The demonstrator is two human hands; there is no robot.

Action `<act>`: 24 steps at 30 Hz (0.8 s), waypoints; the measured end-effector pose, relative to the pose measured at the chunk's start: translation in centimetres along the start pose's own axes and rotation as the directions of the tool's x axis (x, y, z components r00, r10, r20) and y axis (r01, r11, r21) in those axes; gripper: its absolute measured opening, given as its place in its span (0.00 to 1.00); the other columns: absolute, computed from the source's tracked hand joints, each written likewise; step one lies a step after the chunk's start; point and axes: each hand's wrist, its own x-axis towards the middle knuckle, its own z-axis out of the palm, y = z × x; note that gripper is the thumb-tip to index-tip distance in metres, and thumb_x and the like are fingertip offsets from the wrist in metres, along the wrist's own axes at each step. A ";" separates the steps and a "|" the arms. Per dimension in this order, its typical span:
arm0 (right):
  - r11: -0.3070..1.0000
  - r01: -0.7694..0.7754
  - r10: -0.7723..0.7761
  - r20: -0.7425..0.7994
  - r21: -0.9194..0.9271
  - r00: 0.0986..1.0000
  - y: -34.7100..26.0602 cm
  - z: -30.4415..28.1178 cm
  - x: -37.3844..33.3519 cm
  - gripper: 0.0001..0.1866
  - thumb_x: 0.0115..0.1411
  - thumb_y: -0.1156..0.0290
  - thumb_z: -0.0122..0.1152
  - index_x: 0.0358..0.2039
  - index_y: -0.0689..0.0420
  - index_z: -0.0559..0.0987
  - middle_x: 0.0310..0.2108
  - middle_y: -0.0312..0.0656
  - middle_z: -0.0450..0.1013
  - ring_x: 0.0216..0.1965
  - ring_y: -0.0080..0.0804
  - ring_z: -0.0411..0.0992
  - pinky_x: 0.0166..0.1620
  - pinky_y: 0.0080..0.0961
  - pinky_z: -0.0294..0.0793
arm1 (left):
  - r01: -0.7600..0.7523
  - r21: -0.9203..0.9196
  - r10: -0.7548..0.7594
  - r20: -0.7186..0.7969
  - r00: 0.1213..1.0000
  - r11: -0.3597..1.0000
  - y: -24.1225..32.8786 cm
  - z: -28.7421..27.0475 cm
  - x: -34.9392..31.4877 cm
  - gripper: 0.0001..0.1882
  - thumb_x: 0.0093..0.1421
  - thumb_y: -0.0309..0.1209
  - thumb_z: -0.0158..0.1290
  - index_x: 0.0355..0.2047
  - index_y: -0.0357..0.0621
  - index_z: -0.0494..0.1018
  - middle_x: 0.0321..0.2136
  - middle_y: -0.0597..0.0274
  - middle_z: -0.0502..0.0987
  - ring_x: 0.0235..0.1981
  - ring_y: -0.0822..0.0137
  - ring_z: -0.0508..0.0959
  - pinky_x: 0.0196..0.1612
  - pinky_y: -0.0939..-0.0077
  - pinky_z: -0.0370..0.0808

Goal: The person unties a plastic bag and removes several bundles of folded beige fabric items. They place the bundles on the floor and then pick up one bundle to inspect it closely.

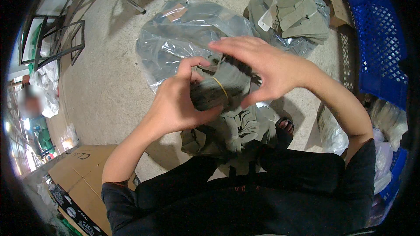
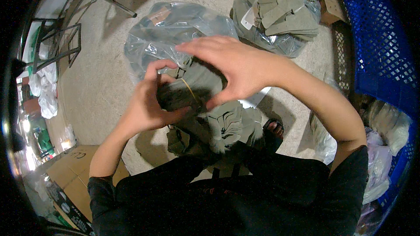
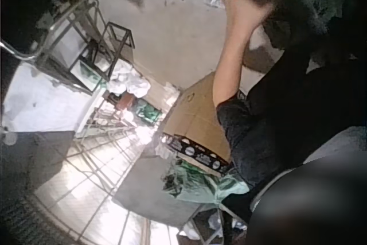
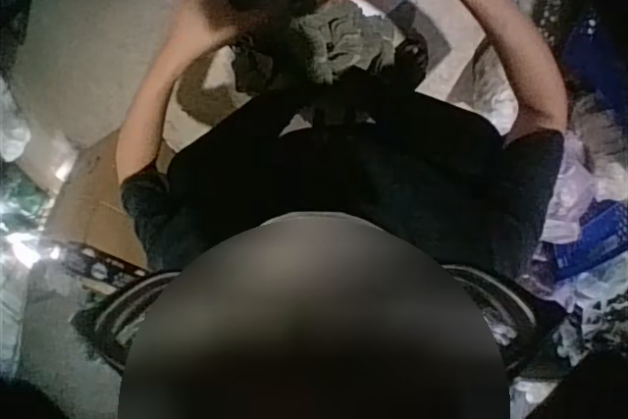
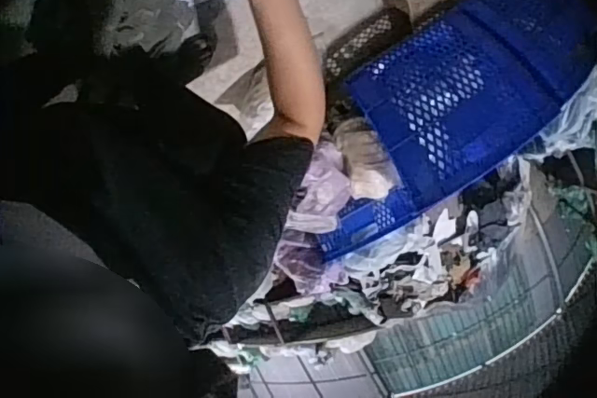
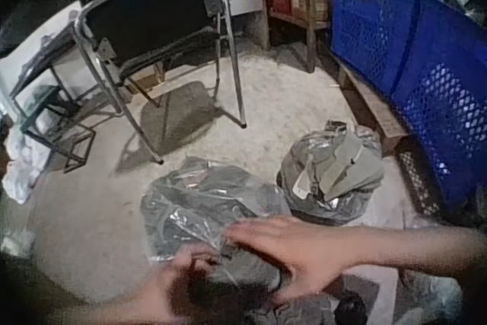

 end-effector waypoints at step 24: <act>0.927 -0.322 0.172 0.547 0.191 0.819 4.7 9.5 -1.2 0.15 0.65 0.61 0.57 0.44 0.57 0.82 0.36 0.55 0.81 0.41 0.58 0.79 0.46 0.48 0.78 | -0.062 0.706 0.087 0.000 0.996 0.706 -12.3 0.0 1.9 0.37 0.55 0.39 0.67 0.64 0.45 0.68 0.60 0.48 0.70 0.63 0.44 0.69 0.63 0.45 0.67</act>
